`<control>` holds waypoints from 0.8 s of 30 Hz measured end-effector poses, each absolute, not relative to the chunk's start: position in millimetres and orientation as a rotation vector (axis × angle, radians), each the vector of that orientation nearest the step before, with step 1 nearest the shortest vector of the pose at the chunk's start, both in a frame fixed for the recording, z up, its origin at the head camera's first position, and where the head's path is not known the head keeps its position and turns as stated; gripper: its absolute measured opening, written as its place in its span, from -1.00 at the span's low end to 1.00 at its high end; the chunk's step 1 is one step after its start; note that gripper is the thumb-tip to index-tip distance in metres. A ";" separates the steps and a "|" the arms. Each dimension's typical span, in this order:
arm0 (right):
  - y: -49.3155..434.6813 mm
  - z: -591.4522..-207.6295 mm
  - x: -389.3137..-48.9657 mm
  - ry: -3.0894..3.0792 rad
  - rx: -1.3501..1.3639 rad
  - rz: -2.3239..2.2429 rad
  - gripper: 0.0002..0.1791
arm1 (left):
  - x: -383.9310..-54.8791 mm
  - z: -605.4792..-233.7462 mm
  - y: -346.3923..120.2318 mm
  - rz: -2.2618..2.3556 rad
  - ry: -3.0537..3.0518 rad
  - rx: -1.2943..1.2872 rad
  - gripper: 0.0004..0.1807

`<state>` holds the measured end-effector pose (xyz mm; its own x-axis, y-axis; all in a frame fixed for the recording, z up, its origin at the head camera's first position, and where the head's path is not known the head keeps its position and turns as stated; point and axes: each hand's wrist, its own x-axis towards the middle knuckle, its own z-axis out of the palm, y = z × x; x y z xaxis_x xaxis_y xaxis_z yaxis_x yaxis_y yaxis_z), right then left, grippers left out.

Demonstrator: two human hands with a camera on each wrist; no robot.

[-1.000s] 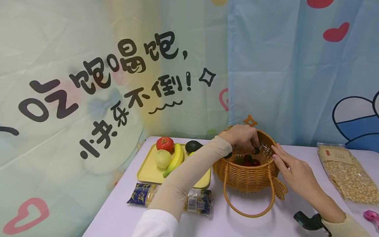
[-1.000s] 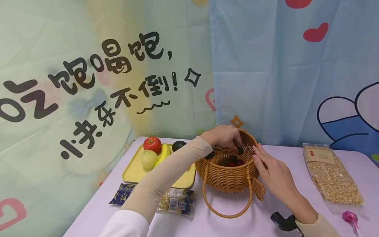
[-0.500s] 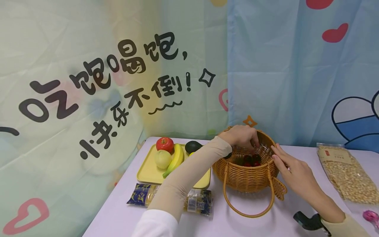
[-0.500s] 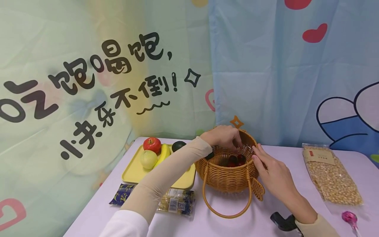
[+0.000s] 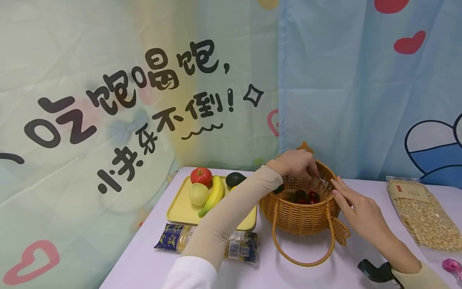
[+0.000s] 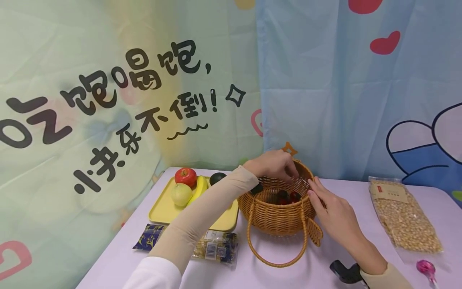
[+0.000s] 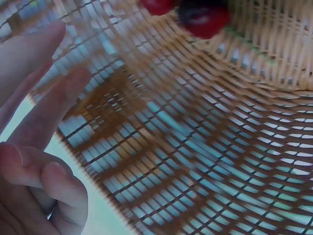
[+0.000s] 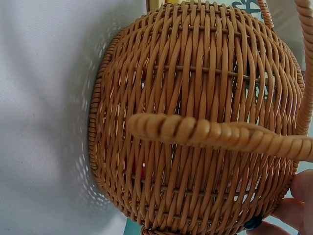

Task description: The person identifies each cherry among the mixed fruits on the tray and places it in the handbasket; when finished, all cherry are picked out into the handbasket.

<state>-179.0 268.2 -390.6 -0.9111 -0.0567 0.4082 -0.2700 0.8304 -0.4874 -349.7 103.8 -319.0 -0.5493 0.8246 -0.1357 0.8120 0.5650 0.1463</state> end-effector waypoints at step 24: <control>268.1 -388.8 -177.4 -2.617 0.258 0.770 -0.43 | -361.0 -310.3 -72.9 1.160 2.771 1.178 -0.72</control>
